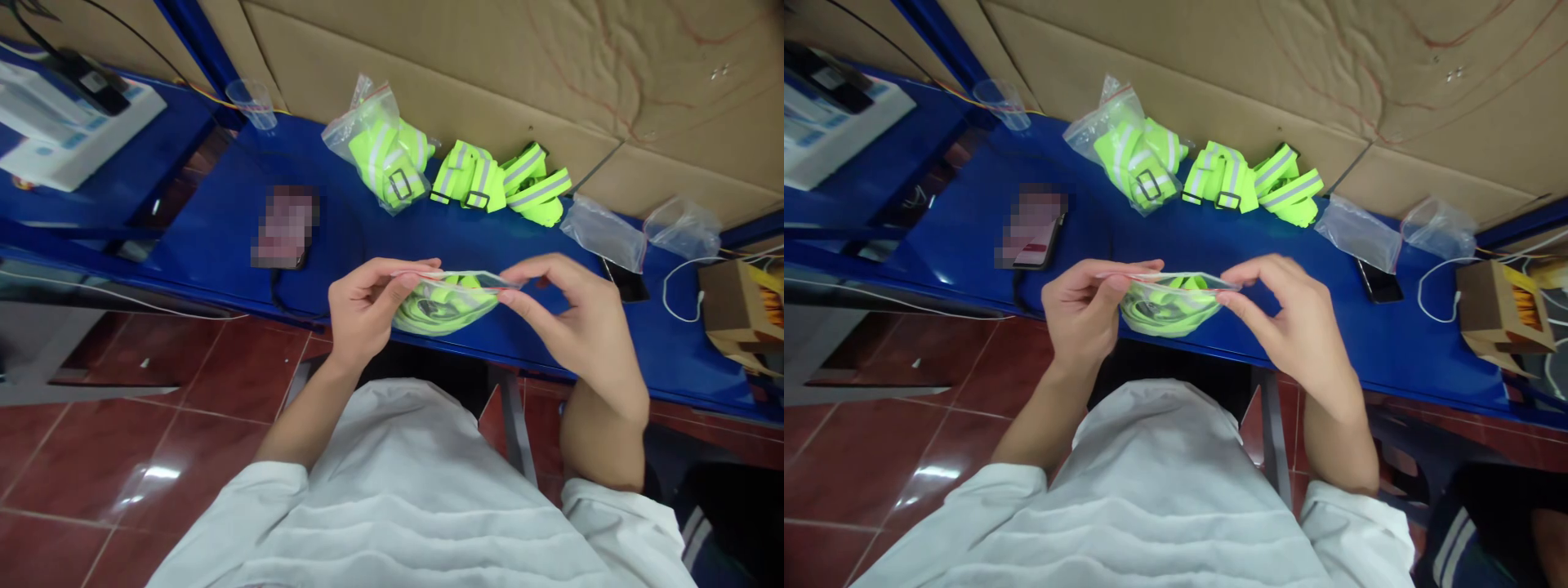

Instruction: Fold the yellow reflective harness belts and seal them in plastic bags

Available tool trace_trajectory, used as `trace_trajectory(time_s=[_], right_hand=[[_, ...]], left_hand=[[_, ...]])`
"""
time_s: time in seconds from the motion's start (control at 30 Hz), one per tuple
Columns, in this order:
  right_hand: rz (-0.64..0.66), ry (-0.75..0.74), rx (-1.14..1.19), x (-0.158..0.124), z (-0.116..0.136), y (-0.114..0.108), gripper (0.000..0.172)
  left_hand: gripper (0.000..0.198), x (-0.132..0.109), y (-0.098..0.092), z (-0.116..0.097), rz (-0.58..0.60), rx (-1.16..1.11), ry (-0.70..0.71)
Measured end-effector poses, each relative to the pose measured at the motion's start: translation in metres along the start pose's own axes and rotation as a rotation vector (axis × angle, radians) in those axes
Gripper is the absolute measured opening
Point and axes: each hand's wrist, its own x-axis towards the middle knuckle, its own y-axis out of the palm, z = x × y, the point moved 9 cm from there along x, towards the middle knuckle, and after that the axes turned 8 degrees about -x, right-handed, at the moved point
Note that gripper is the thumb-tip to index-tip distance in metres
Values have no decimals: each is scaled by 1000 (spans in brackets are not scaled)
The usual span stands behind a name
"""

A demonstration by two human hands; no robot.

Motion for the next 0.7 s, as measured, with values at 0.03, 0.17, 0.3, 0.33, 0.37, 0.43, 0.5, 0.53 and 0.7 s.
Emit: trace_trajectory(time_s=[0.03,0.17,0.3,0.33,0.37,0.43,0.5,0.53,0.7], right_hand=[[16,24,96,-1,-5,3,13],[31,72,342,-5,-14,15,6],[26,82,367,-4,-10,20,6],[26,83,371,-3,-10,21,6],[30,83,375,-2,-9,21,6],[42,88,385,-1,-9,22,4],[56,89,425,-2,-8,23,9],[67,83,459,-2,-7,24,14],[64,-27,483,-3,8,33,32]], left_hand=[[12,1,-2,-1,-6,-11,6],[15,6,-13,-3,-25,40,23],[19,14,-21,-8,-58,43,67],[21,17,-22,-8,-68,12,67],[22,18,-23,-7,-76,-19,67],[25,20,-24,-7,-90,-61,80],[26,20,-24,-7,-96,-80,85],[25,19,-24,-6,-99,-86,79],[27,14,-21,-1,-142,-102,101]])
